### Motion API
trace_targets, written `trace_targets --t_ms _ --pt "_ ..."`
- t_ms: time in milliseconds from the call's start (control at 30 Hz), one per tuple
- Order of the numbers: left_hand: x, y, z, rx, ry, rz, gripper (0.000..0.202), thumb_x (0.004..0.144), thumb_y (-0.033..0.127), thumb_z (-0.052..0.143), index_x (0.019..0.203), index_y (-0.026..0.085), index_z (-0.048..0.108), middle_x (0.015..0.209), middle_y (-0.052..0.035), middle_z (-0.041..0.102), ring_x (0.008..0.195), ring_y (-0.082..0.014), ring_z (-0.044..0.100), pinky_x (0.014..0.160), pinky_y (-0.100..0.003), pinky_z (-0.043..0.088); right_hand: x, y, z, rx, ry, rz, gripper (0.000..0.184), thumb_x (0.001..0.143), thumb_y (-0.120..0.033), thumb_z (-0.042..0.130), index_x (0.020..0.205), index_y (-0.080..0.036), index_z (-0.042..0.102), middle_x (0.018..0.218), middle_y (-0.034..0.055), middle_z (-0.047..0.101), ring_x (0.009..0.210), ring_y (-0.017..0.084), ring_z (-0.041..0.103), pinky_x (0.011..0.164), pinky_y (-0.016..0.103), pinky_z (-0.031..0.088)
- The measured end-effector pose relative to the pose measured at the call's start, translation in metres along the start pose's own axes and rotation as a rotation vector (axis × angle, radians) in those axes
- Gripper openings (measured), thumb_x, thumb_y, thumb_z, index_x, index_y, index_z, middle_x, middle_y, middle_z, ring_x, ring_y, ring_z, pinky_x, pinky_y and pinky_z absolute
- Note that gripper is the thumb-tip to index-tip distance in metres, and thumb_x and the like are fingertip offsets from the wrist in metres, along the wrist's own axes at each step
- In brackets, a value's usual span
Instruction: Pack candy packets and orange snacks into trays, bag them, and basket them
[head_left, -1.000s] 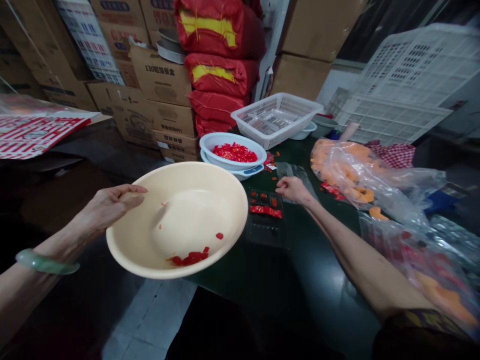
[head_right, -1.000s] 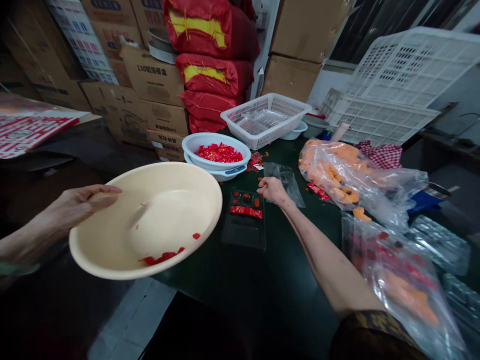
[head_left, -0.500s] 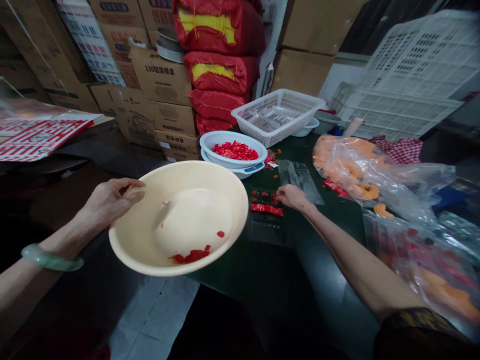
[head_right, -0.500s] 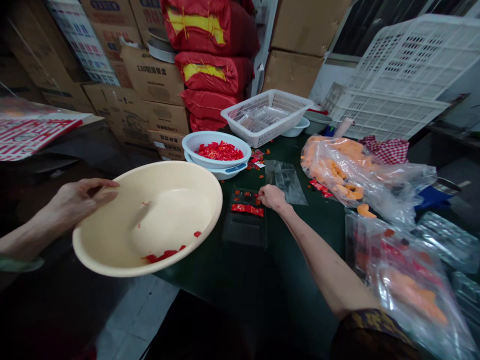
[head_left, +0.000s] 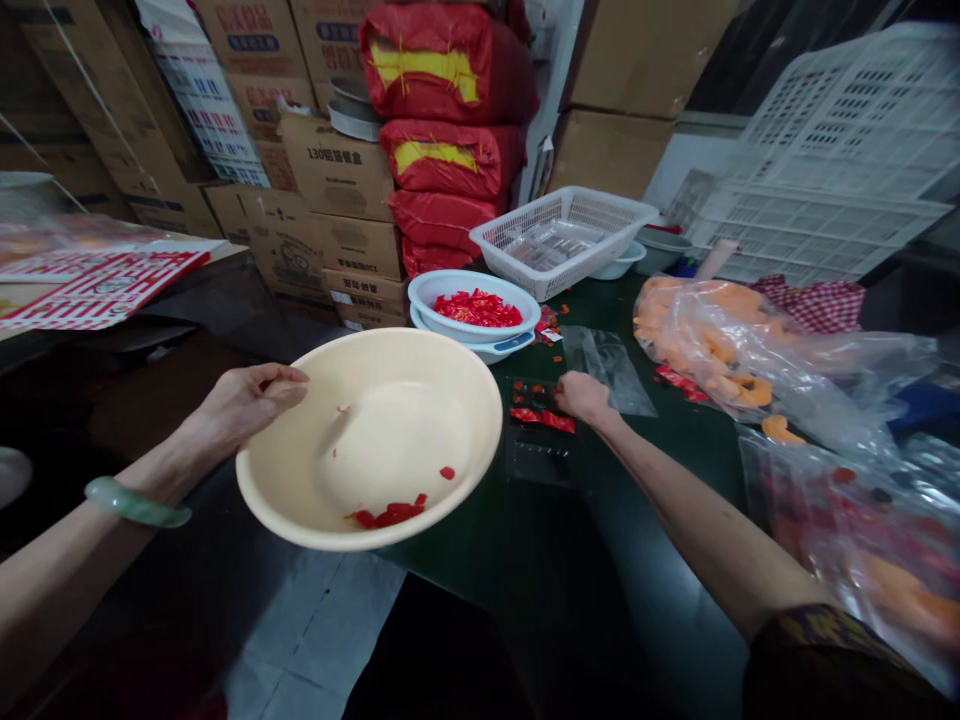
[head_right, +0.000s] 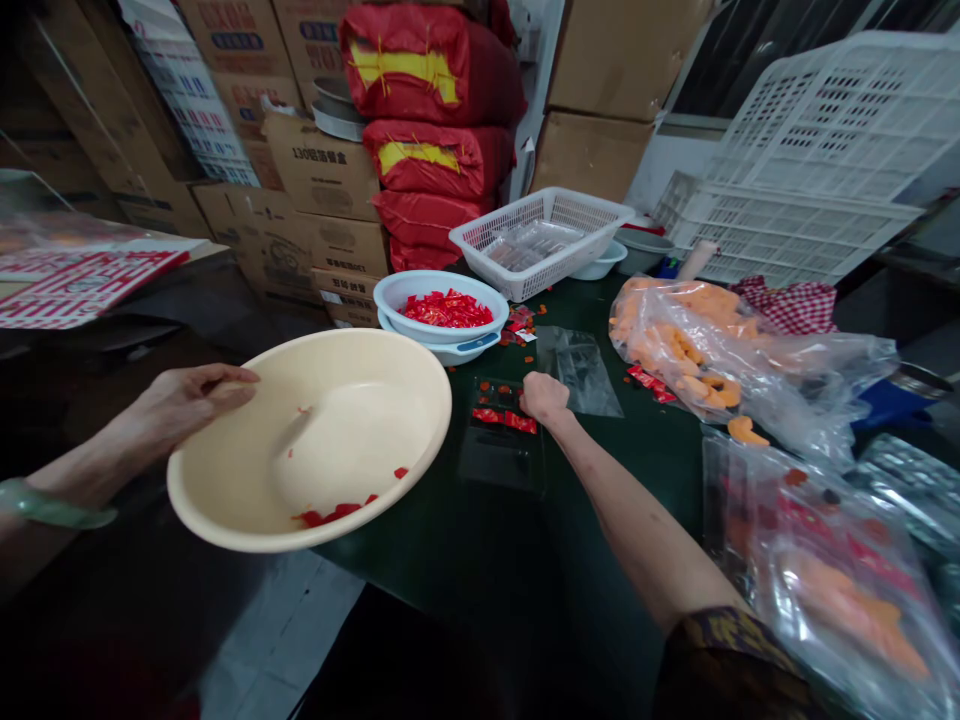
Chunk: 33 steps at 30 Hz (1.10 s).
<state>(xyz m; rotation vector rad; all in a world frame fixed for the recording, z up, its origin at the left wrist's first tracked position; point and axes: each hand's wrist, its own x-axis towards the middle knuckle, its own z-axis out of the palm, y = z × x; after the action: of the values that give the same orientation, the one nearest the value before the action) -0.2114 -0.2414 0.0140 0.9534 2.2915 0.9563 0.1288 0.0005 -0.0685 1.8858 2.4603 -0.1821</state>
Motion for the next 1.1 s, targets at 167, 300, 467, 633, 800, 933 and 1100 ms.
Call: trace_targets --t_ms 167,300,467,633,800,933,1100 --pt "-0.002 0.003 0.000 -0.063 -0.016 -0.031 0.046 0.058 0.042 0.064 0.096 0.017 0.059 0.062 0.0035 0.063 0.051 -0.0131 0.056 0.045 -0.018 0.040 0.005 0.005 -0.001 0.099 -0.017 0.015 0.020 0.070 -0.019 0.056 0.088 -0.018 0.065 0.088 0.0075 0.069 0.077 0.019 0.065 0.057 0.024 0.044" --pt "0.000 -0.001 -0.001 -0.119 -0.049 -0.034 0.046 0.057 0.043 0.068 0.095 0.018 0.058 0.062 0.0039 0.064 0.050 -0.0135 0.058 0.046 -0.019 0.042 0.002 0.011 -0.003 0.162 -0.009 0.001 0.021 0.075 -0.021 0.051 0.090 -0.016 0.065 0.075 0.0033 0.068 0.062 0.012 0.061 0.051 0.019 0.040" --pt "0.010 -0.013 -0.002 -0.117 -0.083 -0.023 0.048 0.059 0.045 0.069 0.098 0.018 0.058 0.065 0.0027 0.066 0.053 -0.0151 0.060 0.047 -0.020 0.044 0.000 0.014 -0.006 0.161 -0.017 -0.032 0.017 0.076 -0.020 0.054 0.087 -0.013 0.065 0.073 0.0038 0.067 0.060 0.011 0.059 0.051 0.017 0.039" --pt "0.009 -0.011 -0.002 -0.118 -0.090 -0.020 0.051 0.058 0.044 0.070 0.099 0.017 0.057 0.067 0.0015 0.067 0.055 -0.0148 0.060 0.048 -0.019 0.043 -0.005 0.012 -0.001 0.052 0.050 -0.093 0.014 0.074 -0.016 0.055 0.085 -0.016 0.064 0.093 0.0116 0.066 0.082 0.022 0.063 0.063 0.026 0.042" --pt "0.003 -0.003 -0.001 -0.110 -0.083 -0.019 0.050 0.055 0.042 0.070 0.096 0.016 0.057 0.063 0.0021 0.065 0.053 -0.0137 0.058 0.047 -0.019 0.042 -0.011 0.014 0.006 0.033 0.106 -0.193 0.018 0.077 -0.014 0.051 0.092 -0.018 0.060 0.100 0.0130 0.064 0.091 0.024 0.061 0.069 0.029 0.040" --pt "0.003 -0.002 -0.001 -0.103 -0.096 -0.019 0.047 0.058 0.041 0.068 0.096 0.016 0.057 0.063 0.0027 0.063 0.051 -0.0123 0.056 0.046 -0.018 0.040 -0.002 0.022 0.007 0.113 0.114 -0.178 0.010 0.075 -0.014 0.051 0.080 -0.018 0.058 0.081 0.0071 0.065 0.079 0.018 0.060 0.062 0.024 0.038" --pt "0.007 -0.003 0.001 -0.140 -0.088 -0.032 0.046 0.056 0.042 0.067 0.094 0.017 0.058 0.061 0.0032 0.062 0.049 -0.0124 0.056 0.044 -0.019 0.042 0.006 0.033 0.006 0.297 0.133 -0.121 0.006 0.072 -0.013 0.050 0.070 -0.017 0.054 0.069 0.0036 0.063 0.061 0.013 0.056 0.053 0.021 0.038"
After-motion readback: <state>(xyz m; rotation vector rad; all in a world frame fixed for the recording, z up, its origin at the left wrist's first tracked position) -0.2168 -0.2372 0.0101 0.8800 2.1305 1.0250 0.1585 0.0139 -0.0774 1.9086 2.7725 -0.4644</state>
